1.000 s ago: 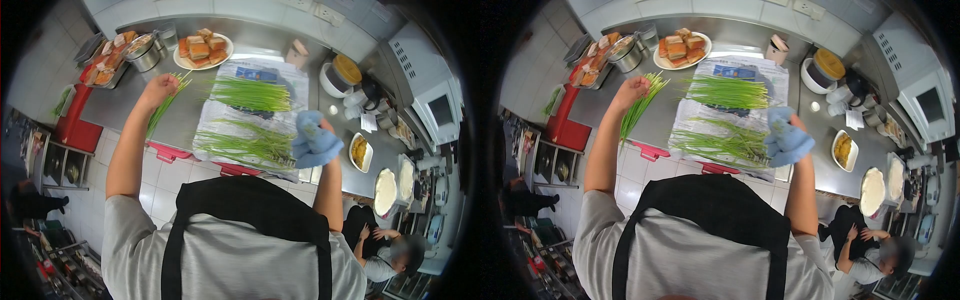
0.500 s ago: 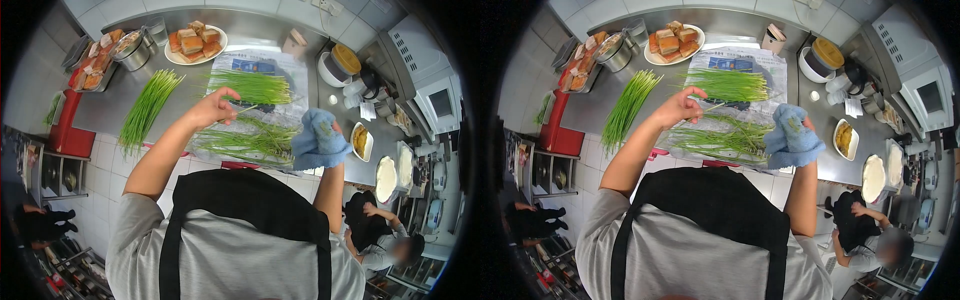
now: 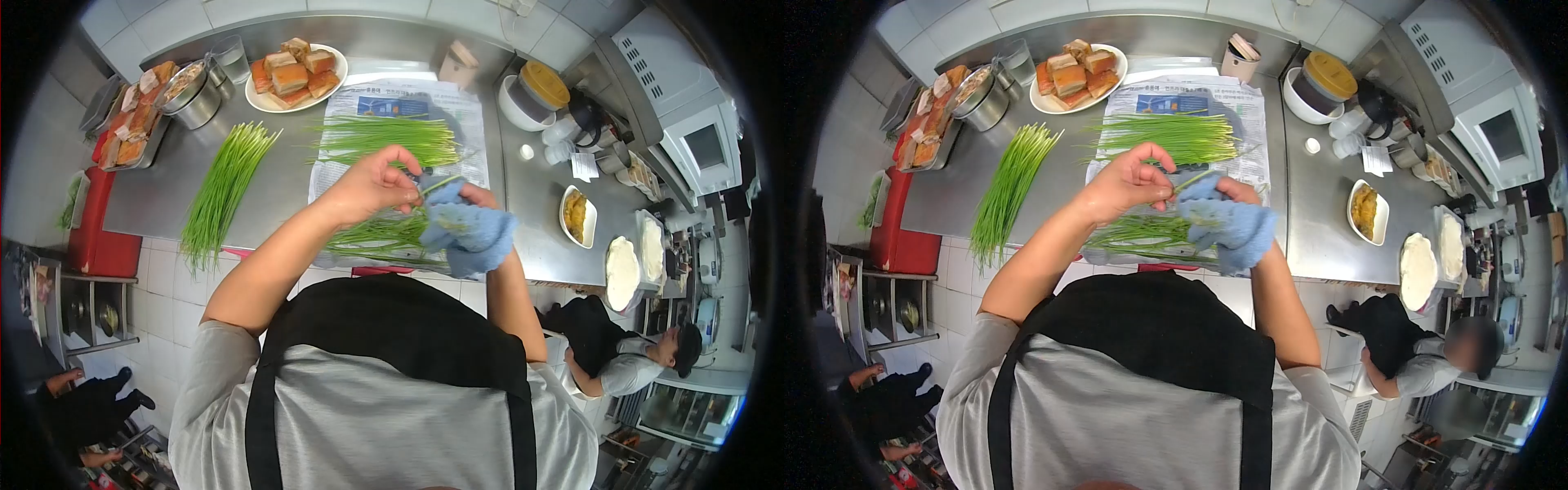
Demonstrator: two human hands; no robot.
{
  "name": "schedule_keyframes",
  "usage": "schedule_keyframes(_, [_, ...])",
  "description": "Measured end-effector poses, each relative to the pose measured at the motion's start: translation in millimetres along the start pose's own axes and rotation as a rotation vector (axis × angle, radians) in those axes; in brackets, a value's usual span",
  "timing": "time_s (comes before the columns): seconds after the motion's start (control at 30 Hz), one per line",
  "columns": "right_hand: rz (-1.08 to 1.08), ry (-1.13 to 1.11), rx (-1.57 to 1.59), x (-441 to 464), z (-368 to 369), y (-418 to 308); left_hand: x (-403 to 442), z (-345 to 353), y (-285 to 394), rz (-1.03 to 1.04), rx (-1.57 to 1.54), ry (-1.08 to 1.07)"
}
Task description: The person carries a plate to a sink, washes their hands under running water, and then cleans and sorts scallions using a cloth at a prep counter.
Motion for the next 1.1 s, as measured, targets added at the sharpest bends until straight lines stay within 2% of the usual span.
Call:
schedule_keyframes(0.07, [0.034, 0.024, -0.083, 2, 3, 3, 4, 7, 1, 0.021, 0.018, -0.011])
schedule_keyframes(0.1, [-0.064, 0.031, -0.153, 7, -6, 4, 3, 6, 1, 0.01, 0.036, 0.002])
schedule_keyframes(0.23, [-0.196, 0.065, -0.083, 7, -35, -13, -5, -12, -1, -0.011, 0.107, 0.079])
schedule_keyframes(0.33, [0.107, 0.238, 0.188, -10, -45, -24, -20, -45, -8, -0.01, 0.214, 0.175])
schedule_keyframes(0.37, [-0.025, 0.225, 0.062, -7, -53, -36, -29, -63, -10, -0.01, 0.261, 0.218])
schedule_keyframes(0.43, [-0.296, 0.2, -0.183, -4, -58, -55, -51, -124, -21, 0.02, 0.482, 0.449])
schedule_keyframes(0.5, [-0.334, 0.298, -0.285, -6, -46, -73, -84, -180, -10, -0.06, 0.904, 0.709])
schedule_keyframes(0.53, [-0.352, 0.355, -0.339, -9, -42, -84, -99, -206, -8, -0.068, 1.017, 0.817])
schedule_keyframes(0.57, [-0.264, 0.344, -0.288, -8, -41, -80, -112, -230, -8, -0.073, 1.129, 0.919])
schedule_keyframes(0.63, [-0.229, 0.243, -0.499, -2, -44, -75, -125, -272, -15, -0.113, 1.268, 1.017])
schedule_keyframes(0.67, [-0.207, 0.195, -0.604, 0, -47, -72, -126, -299, -36, -0.26, 1.276, 0.99])
schedule_keyframes(0.7, [-0.25, 0.172, -0.64, -1, -43, -73, -124, -294, -33, -0.377, 1.406, 0.992])
schedule_keyframes(0.73, [-0.207, 0.176, -0.608, -1, -48, -68, -123, -289, -29, -0.494, 1.537, 0.993])
schedule_keyframes(0.8, [-0.121, 0.179, -0.538, -4, -56, -58, -97, -263, -18, -0.281, 1.626, 1.007])
schedule_keyframes(0.83, [0.012, 0.241, -0.366, -8, -65, -46, -83, -247, -15, -0.174, 1.665, 1.012])
schedule_keyframes(0.93, [0.09, 0.255, 0.299, -6, -97, -16, -14, -204, -27, 0.063, 1.44, 0.745])
schedule_keyframes(0.97, [0.007, 0.09, 0.576, -8, -96, -22, 10, -182, -35, 0.1, 1.328, 0.667])
schedule_keyframes(1.0, [-0.128, 0.043, 0.75, -16, -84, -50, 28, -151, -32, 0.225, 1.32, 0.61])
schedule_keyframes(1.07, [-0.272, 0.237, 0.802, -28, -116, -45, 55, -95, -32, 0.313, 1.256, 0.517])
schedule_keyframes(1.1, [-0.246, 0.151, 0.913, -24, -120, -14, 70, -72, -38, 0.34, 1.225, 0.449])
Point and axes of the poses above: each hand's wrist, its own x-axis towards the middle knuckle, its own z-axis out of the palm, y = z × x, the point moved 9 cm from there along x, towards the middle knuckle, and after that the axes turned 6 degrees about x, right-handed, at the moved point
